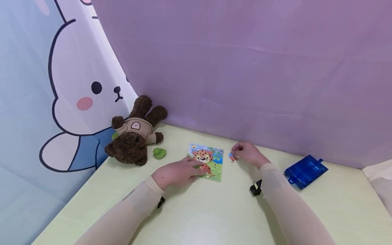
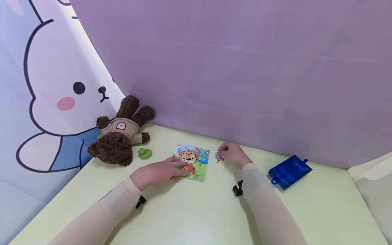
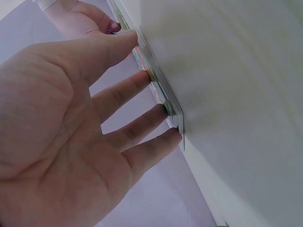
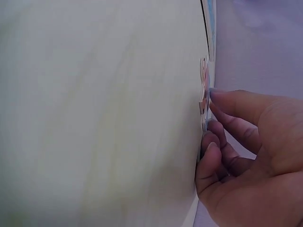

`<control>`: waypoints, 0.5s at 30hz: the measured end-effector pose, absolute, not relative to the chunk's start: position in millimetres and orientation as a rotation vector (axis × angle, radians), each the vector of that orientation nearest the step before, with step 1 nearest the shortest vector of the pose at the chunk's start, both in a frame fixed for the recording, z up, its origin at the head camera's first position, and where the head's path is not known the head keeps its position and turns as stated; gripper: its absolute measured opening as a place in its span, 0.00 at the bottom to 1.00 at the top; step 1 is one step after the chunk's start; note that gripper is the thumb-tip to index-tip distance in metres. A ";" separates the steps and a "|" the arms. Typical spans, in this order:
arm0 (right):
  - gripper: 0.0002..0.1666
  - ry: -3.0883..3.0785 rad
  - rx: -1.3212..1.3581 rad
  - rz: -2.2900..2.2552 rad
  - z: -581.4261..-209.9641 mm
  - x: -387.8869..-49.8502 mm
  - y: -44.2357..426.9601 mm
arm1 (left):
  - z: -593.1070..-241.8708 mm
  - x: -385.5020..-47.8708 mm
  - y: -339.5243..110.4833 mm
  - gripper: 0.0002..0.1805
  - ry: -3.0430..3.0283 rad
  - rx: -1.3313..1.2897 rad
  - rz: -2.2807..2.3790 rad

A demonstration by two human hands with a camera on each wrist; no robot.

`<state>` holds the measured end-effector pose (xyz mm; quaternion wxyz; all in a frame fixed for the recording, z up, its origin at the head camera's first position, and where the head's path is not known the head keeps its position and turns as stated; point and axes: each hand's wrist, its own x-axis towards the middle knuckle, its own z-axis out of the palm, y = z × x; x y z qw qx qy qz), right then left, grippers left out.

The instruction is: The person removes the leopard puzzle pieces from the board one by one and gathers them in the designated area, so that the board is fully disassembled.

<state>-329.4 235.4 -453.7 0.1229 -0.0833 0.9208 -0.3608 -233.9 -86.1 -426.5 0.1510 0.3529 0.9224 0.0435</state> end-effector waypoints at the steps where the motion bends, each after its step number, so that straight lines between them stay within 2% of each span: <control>1: 0.13 2.684 -0.237 -1.059 -453.5 -329.2 235.6 | -426.4 -233.6 -86.0 0.27 2.650 1.014 0.124; 8: 0.16 2.702 -0.186 -1.102 -441.6 -327.7 228.8 | -422.3 -232.6 -84.7 0.26 2.645 0.996 0.144; 15: 0.18 2.662 -0.255 -1.225 -428.0 -328.8 203.6 | -420.7 -232.2 -83.8 0.26 2.640 0.992 0.126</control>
